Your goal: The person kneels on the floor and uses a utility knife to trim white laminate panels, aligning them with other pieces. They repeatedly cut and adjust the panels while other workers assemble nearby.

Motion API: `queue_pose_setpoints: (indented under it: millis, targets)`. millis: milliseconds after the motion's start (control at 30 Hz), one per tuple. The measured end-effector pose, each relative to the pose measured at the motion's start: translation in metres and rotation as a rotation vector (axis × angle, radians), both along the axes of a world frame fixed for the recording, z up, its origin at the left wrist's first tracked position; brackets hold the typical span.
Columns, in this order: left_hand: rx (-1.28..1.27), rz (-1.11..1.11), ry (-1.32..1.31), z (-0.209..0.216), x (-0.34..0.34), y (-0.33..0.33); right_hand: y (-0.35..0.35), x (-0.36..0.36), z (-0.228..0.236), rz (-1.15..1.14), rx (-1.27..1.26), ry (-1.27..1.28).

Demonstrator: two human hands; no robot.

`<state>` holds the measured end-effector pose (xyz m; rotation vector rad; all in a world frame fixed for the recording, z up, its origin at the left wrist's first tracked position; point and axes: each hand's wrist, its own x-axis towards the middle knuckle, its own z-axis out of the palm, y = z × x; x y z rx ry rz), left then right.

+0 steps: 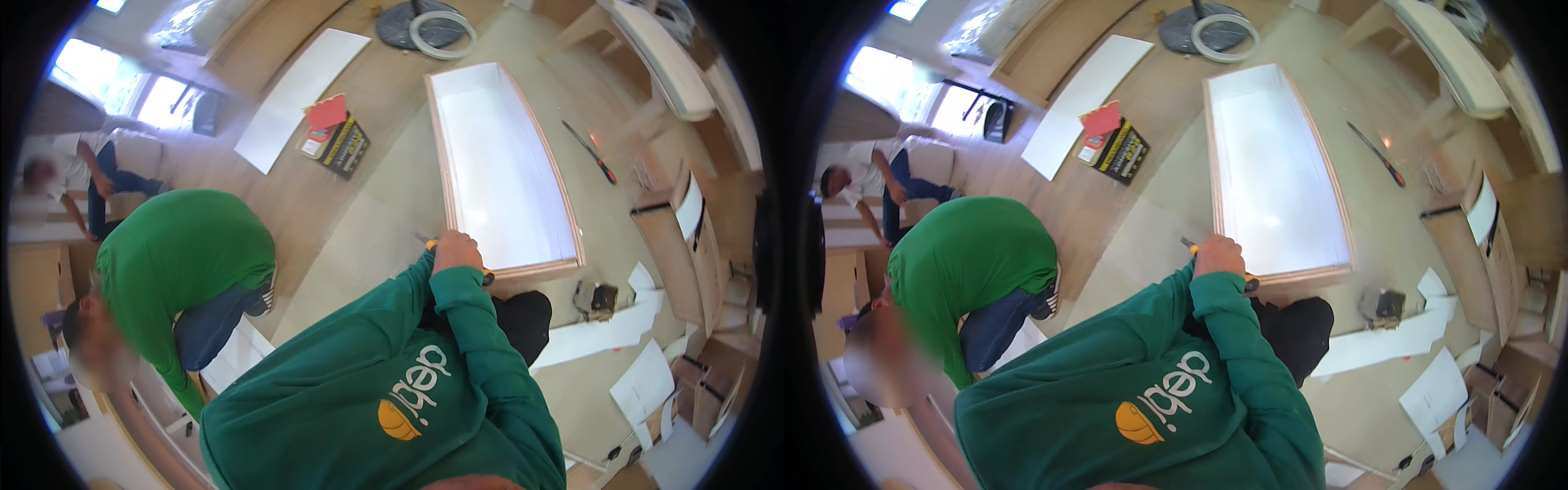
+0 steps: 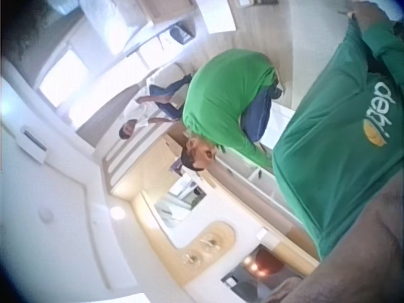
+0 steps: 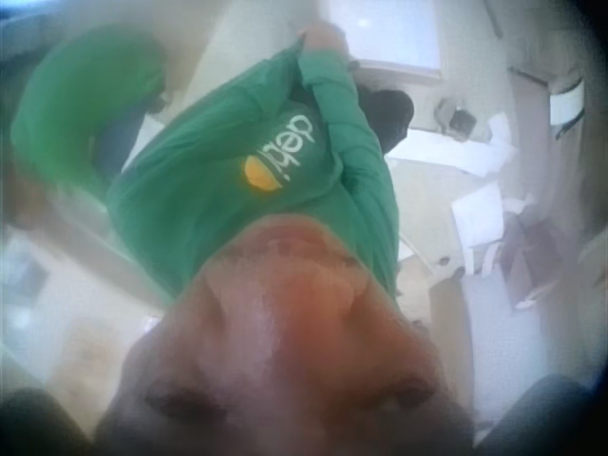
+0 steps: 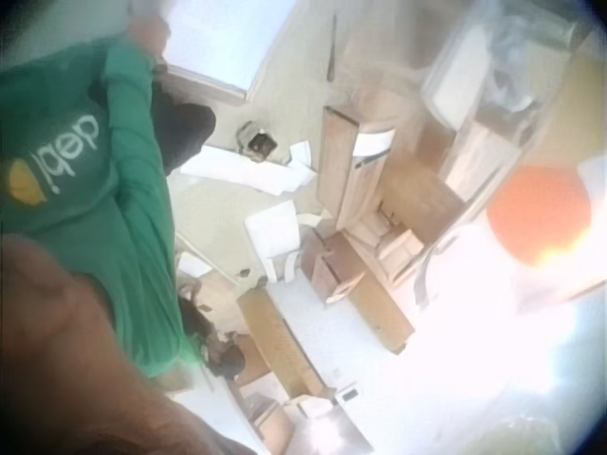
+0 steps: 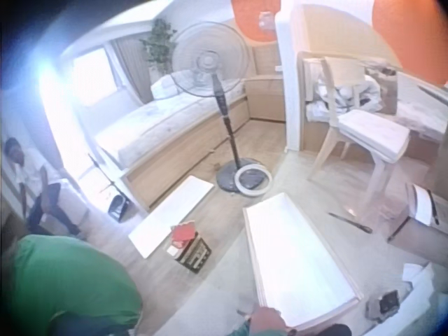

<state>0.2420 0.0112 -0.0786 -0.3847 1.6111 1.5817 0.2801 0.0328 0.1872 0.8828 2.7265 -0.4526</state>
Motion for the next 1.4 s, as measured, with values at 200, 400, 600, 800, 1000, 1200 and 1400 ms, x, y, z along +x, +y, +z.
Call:
queue_pose_setpoints:
  millis: [200, 400, 600, 800, 1000, 1200, 1400]
  targets:
    - [-0.073, 0.020, 0.075, -0.023, -0.003, 0.004, -0.006, -0.002, -0.018, 0.102, -0.060, 0.004]
    - [-0.083, 0.028, 0.067, -0.029, 0.000, 0.017, -0.012, 0.004, -0.006, 0.179, 0.099, -0.088]
    - [-0.094, 0.017, 0.086, -0.031, -0.002, 0.031, -0.009, 0.000, -0.004, 0.085, 0.078, -0.085]
    - [-0.109, 0.002, 0.116, -0.033, -0.001, 0.035, -0.010, 0.001, -0.008, 0.064, 0.105, -0.081]
    - [-0.125, -0.020, 0.132, -0.036, 0.000, 0.038, -0.004, 0.005, -0.015, 0.053, 0.136, -0.081]
    - [-0.147, -0.043, 0.143, -0.046, 0.003, 0.042, 0.007, 0.011, -0.011, 0.034, 0.107, -0.062]
    - [-0.176, -0.139, 0.273, -0.057, 0.006, 0.035, 0.006, 0.016, -0.005, 0.041, 0.088, -0.035]
